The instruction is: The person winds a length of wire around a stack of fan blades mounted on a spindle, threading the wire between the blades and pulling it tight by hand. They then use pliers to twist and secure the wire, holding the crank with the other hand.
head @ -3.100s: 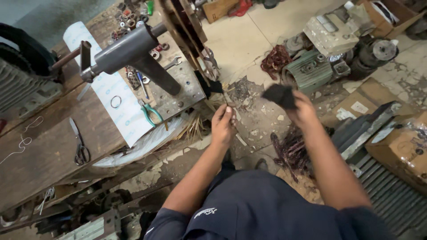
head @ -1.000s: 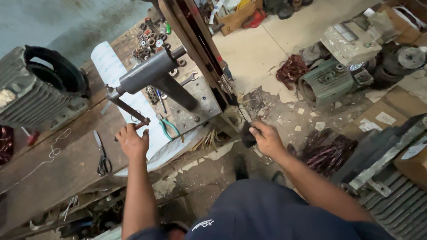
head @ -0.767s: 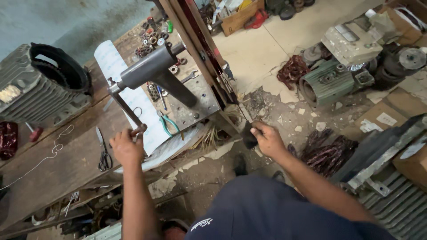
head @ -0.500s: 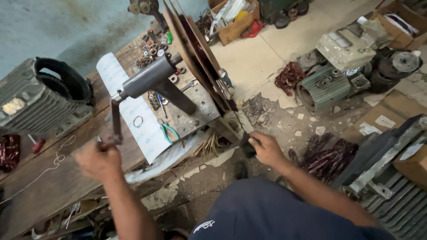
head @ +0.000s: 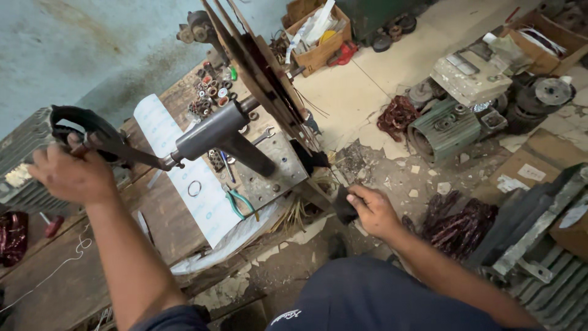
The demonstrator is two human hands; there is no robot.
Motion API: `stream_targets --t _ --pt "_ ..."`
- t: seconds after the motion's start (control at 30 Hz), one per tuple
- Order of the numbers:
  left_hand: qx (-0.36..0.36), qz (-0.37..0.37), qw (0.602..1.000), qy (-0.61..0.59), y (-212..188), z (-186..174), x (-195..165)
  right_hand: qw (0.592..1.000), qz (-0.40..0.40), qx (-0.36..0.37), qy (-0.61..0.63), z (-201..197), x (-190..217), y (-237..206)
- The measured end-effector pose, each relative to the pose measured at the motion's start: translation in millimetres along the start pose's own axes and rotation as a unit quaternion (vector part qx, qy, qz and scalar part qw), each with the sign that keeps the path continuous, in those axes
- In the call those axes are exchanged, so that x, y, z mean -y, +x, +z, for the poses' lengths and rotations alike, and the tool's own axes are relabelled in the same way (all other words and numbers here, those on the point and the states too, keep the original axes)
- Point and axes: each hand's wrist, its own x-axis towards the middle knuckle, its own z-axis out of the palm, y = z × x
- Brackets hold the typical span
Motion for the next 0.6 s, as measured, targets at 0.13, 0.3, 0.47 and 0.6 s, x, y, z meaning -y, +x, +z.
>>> stream_targets --t 0.13,0.3,0.47,0.6 --pt "0.041 -0.022 0.999 -0.015 18.4 11.7 -11.4 0.995 0.089 0.036 0.036 5.0 -0.7 -2.2" --pt "0.148 0.012 0.986 -0.076 17.4 31.7 -25.3 0.997 0.081 0.008 0.003 11.1 -13.5 -9.2" --pt "0.356 0.021 0.932 -0.062 -25.0 54.1 -40.5 0.999 0.046 0.015 0.015 7.2 -12.6 -12.7" --pt "0.32 0.229 0.918 0.039 -74.5 65.1 -42.2 0.998 0.047 0.03 0.022 6.3 -3.3 -13.9"
